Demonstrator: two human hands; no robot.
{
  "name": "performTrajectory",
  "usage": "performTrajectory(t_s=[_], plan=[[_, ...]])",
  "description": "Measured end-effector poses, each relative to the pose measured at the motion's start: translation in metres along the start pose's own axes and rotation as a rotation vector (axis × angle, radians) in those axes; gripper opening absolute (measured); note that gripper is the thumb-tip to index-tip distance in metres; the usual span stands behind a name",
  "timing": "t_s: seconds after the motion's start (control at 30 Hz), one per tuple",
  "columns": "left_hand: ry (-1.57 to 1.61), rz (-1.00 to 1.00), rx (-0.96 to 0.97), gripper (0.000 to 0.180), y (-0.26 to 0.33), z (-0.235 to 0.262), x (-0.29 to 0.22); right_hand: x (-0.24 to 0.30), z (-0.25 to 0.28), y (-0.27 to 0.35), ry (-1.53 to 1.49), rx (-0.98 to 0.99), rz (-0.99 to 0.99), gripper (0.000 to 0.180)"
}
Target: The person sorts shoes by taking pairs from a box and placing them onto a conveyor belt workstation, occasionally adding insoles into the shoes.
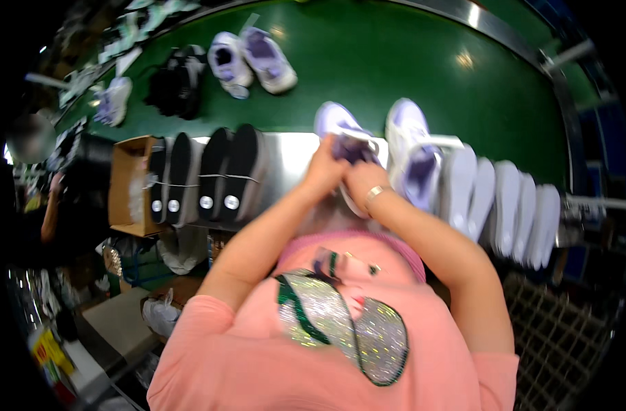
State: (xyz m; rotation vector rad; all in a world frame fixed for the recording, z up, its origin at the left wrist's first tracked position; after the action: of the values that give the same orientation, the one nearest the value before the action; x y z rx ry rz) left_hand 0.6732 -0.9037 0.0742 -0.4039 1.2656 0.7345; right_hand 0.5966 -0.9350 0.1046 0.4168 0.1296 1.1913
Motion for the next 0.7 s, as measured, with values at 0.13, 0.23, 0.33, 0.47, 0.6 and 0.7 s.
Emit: performTrajectory(t_s=[0.13, 0.23, 0.33, 0.47, 0.6, 0.7], plan=[[0.063, 0.034, 0.088, 0.034, 0.004, 0.002, -0.003, -0.010, -0.013, -0.010, -0.096, 0.138, -0.065, 0.014], [0.100, 0.052, 0.077, 0.035, 0.000, -0.003, 0.004, 0.002, 0.004, -0.013, 0.006, 0.339, 0.110, 0.019], [0.079, 0.034, 0.079, 0.036, -0.002, -0.004, 0.008, 0.006, 0.003, -0.017, 0.086, 0.400, 0.160, 0.024], [-0.007, -0.031, 0.063, 0.036, -0.001, -0.002, -0.001, 0.004, 0.003, -0.010, 0.095, 0.403, 0.011, 0.029], [-0.036, -0.016, 0.063, 0.035, -0.001, -0.002, -0.002, 0.004, 0.004, -0.002, 0.141, 0.523, 0.060, 0.037], [-0.044, -0.037, 0.044, 0.036, 0.000, -0.001, 0.001, 0.007, -0.001, 0.007, 0.136, 0.537, 0.190, 0.027]])
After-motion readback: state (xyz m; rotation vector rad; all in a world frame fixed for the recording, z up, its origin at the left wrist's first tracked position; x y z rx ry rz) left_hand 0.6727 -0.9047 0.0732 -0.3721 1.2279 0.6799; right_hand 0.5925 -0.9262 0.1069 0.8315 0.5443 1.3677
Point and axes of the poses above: each hand's wrist, its own y-axis away from the middle knuckle, its own z-axis out of the back of the hand, x = y × z, the point moved 7 cm from there along -y, towards the middle knuckle
